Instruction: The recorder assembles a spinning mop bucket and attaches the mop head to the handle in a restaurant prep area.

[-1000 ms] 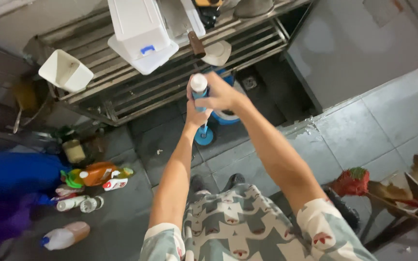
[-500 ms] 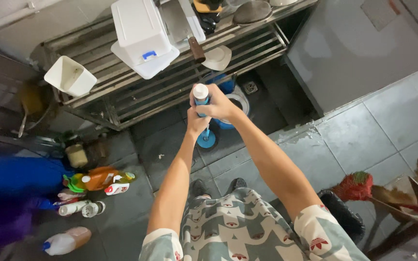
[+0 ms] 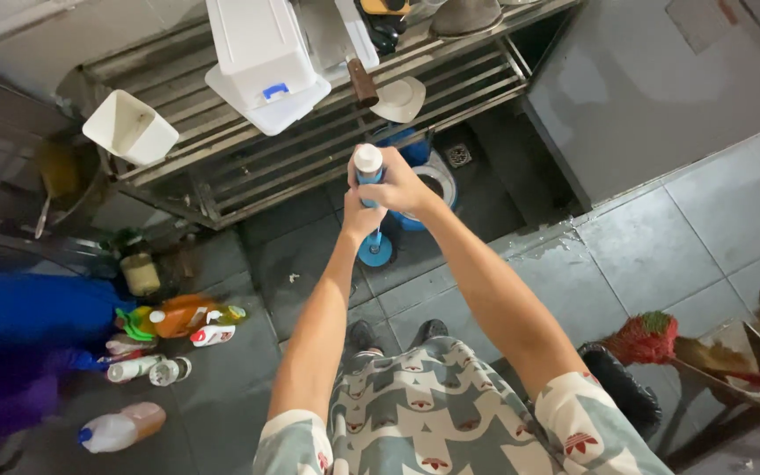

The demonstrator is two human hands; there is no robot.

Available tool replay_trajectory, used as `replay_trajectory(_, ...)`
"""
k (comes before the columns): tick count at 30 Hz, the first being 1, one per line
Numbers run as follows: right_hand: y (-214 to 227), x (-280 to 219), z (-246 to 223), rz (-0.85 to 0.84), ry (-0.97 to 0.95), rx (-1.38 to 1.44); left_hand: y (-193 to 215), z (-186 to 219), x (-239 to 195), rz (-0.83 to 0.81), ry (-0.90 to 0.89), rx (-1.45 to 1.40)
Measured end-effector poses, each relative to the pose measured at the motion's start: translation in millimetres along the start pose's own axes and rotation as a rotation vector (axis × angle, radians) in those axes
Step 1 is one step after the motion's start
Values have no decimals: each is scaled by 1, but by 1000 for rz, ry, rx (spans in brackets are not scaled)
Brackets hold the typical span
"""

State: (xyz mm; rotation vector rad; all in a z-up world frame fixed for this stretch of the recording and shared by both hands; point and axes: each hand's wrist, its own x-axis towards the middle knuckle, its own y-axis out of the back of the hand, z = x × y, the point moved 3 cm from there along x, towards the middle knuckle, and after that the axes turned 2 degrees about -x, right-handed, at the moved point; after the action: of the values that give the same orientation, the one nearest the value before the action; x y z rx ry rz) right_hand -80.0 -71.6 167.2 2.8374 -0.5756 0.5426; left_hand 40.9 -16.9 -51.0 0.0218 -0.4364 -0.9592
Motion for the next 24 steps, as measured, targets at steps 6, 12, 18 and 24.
replay_trajectory(6,12,7,-54,34,64,-65,5,87,12,-50,17,-165)
replay_trajectory(12,8,-1,-24,45,27,-27,3,62,13,-77,36,-39)
replay_trajectory(18,-2,-10,-1,78,-18,63,-6,1,-1,-32,60,89)
replay_trajectory(24,6,-2,-17,128,-113,112,-6,49,6,-165,196,-82)
